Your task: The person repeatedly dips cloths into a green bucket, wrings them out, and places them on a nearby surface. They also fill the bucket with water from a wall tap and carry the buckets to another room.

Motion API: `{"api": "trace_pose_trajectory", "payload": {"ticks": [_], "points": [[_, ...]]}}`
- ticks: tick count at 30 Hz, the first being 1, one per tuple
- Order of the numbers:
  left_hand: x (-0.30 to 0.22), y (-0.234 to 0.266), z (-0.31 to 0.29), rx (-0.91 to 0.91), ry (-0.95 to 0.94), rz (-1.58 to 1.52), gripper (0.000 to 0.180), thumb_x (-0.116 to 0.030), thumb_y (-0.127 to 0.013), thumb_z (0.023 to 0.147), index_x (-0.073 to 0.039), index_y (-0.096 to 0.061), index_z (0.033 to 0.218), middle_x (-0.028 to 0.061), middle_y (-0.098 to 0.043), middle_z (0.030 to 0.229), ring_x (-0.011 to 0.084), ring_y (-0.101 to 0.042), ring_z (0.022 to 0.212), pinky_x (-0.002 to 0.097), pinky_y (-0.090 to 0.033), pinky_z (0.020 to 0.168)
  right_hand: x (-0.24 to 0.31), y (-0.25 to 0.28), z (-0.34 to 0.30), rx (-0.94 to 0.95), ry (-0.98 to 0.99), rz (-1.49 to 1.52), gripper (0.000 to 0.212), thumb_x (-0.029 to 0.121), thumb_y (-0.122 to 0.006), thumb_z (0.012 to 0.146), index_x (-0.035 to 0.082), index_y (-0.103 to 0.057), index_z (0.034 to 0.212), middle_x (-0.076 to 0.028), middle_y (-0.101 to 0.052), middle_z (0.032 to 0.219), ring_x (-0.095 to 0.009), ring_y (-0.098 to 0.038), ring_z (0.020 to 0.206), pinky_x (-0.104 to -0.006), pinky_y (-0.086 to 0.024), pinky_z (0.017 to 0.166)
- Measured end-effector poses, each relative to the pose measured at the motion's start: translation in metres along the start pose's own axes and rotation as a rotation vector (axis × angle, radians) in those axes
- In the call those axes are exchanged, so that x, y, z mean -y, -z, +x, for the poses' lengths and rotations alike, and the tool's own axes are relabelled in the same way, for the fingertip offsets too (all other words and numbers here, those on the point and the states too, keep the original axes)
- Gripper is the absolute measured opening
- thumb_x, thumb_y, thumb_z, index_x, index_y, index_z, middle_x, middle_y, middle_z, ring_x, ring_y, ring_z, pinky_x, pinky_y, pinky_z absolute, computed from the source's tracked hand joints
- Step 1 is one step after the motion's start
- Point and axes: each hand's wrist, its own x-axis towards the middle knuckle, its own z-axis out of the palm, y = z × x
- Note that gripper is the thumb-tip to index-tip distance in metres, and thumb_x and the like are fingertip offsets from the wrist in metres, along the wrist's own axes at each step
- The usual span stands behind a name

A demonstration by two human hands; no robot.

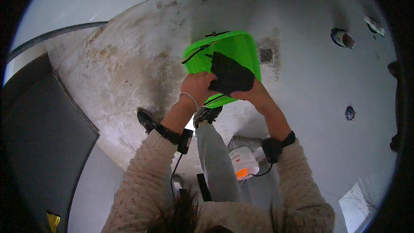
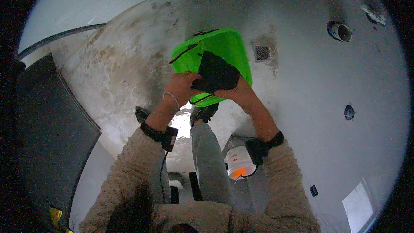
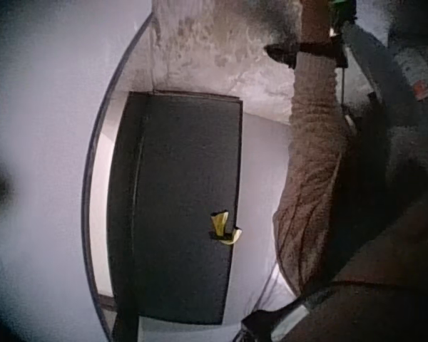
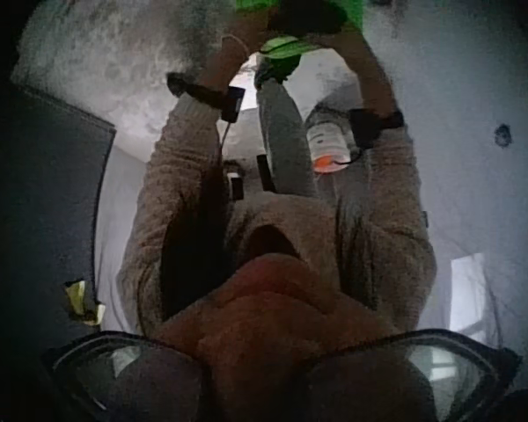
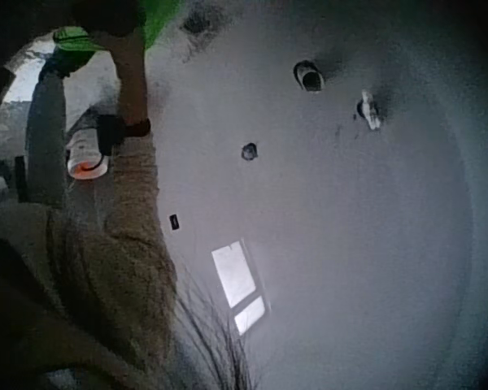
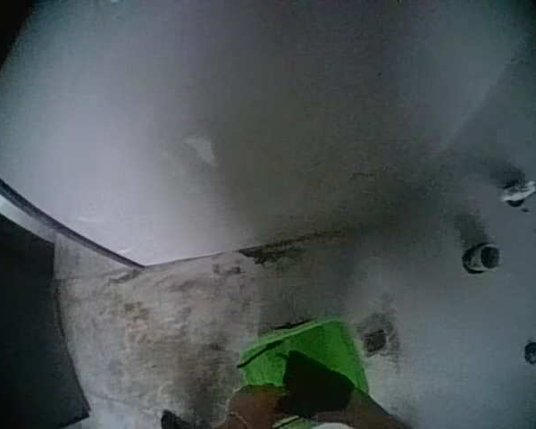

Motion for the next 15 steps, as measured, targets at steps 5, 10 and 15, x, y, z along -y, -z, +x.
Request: {"api": "trace_pose_trajectory", "payload": {"ticks": [5,10,15], "points": [[-0.01,0.004,-0.001,-0.259,-0.174,0.147,0.03,-0.021,-0.064,0.074,-0.013,-0.061,0.103,0.0094,-0.059,0.092,0.03,-0.058,0.09,0.0405,-0.044,0.079,-0.029,0.001,0.004,-0.44,-0.124,0.441,0.069,0.004,-0.073,0.069,0.002,-0.038,0.128,-0.01,-0.053,0.116,-0.02,-0.056,0.098,-0.0297,-0.046,0.085],[-0.034,-0.026,0.0,-0.265,-0.126,-0.357,0.025,-0.016,-0.062,0.074,-0.013,-0.062,0.099,0.0074,-0.058,0.087,0.0294,-0.058,0.082,0.0385,-0.048,0.072,-0.053,-0.005,0.004,-0.508,0.345,-0.111,0.071,0.003,-0.069,0.068,0.006,-0.035,0.13,-0.009,-0.052,0.118,-0.024,-0.051,0.109,-0.0374,-0.038,0.097],[-0.046,-0.023,-0.015,-0.075,-0.115,-0.091,0.024,-0.018,-0.062,0.073,-0.014,-0.062,0.096,0.0075,-0.058,0.088,0.0275,-0.06,0.08,0.0376,-0.05,0.065,-0.079,-0.021,0.028,-0.313,0.786,-0.823,0.053,0.009,-0.071,0.063,0.011,-0.052,0.112,-0.01,-0.058,0.105,-0.032,-0.05,0.108,-0.0426,-0.03,0.102]]}}
